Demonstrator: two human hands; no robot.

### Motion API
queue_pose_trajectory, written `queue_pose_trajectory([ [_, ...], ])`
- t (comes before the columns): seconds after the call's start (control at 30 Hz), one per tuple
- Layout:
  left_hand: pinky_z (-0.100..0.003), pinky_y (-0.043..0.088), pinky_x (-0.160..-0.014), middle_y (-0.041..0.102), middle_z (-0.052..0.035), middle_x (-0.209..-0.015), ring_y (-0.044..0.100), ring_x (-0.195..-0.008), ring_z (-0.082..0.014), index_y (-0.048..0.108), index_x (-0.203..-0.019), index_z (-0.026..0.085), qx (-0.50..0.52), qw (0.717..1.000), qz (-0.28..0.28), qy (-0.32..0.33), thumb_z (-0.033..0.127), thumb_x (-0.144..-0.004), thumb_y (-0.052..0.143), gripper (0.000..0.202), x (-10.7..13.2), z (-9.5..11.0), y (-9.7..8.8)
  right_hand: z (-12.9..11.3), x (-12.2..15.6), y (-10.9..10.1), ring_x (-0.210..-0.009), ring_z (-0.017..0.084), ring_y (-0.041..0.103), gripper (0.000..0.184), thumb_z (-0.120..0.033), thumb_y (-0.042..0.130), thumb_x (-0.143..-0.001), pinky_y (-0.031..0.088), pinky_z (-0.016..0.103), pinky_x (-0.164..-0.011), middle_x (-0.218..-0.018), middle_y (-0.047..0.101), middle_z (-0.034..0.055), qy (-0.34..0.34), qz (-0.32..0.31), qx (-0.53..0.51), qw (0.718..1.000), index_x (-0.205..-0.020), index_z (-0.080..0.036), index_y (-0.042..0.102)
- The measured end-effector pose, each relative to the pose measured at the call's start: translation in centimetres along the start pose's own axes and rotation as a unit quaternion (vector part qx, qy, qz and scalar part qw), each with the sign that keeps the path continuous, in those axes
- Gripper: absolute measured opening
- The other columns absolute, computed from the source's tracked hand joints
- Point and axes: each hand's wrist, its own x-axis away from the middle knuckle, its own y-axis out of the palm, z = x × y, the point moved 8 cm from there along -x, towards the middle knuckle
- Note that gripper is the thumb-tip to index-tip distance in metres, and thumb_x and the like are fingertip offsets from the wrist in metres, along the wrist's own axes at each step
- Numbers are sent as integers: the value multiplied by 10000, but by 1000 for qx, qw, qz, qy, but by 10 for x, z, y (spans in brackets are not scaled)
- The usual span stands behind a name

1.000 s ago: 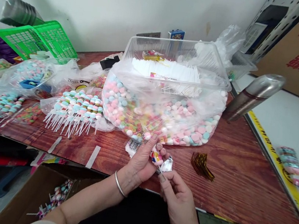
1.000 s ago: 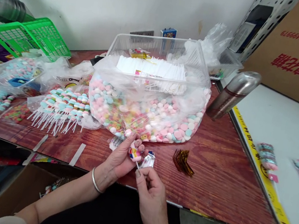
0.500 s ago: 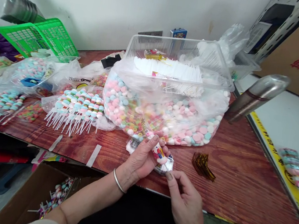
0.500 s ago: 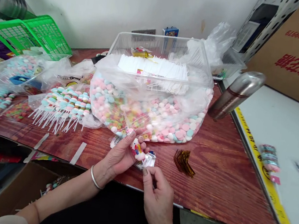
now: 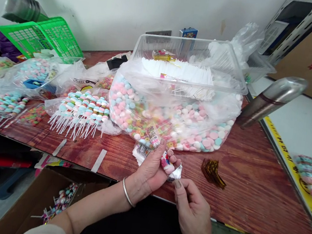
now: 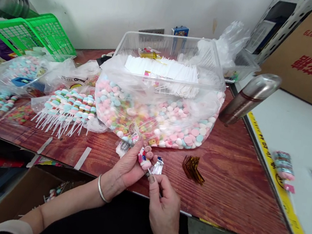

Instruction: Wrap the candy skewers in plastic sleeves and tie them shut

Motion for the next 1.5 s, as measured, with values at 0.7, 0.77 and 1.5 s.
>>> queue_pose_trajectory([
  [0.7,-241,467,-664,539,26,-609,522,-565,-79,542,-683,143,-68,997,-27,3,393,-736,755,333,7,-20,2,-2,-11,11,-781,195,614,293,-490,644,-796,483,301,-745,-773,663,34,41,29,-117,992,-845,-203,684],
  [0.77,-240,463,-680,569,6,-637,553,-611,-92,567,-685,132,-89,995,-35,14,376,-723,769,320,9,-23,4,-8,-15,3,-912,238,626,333,-498,609,-813,479,330,-816,-879,700,66,6,61,-44,997,-927,-199,702],
  [1.5,-271,429,-811,656,-68,-794,590,-802,-165,697,-791,124,-212,974,-48,71,426,-802,659,305,11,-24,0,-10,-22,7,-718,207,681,415,-472,402,-935,526,291,-624,-917,741,101,1,44,49,998,-986,-163,674],
])
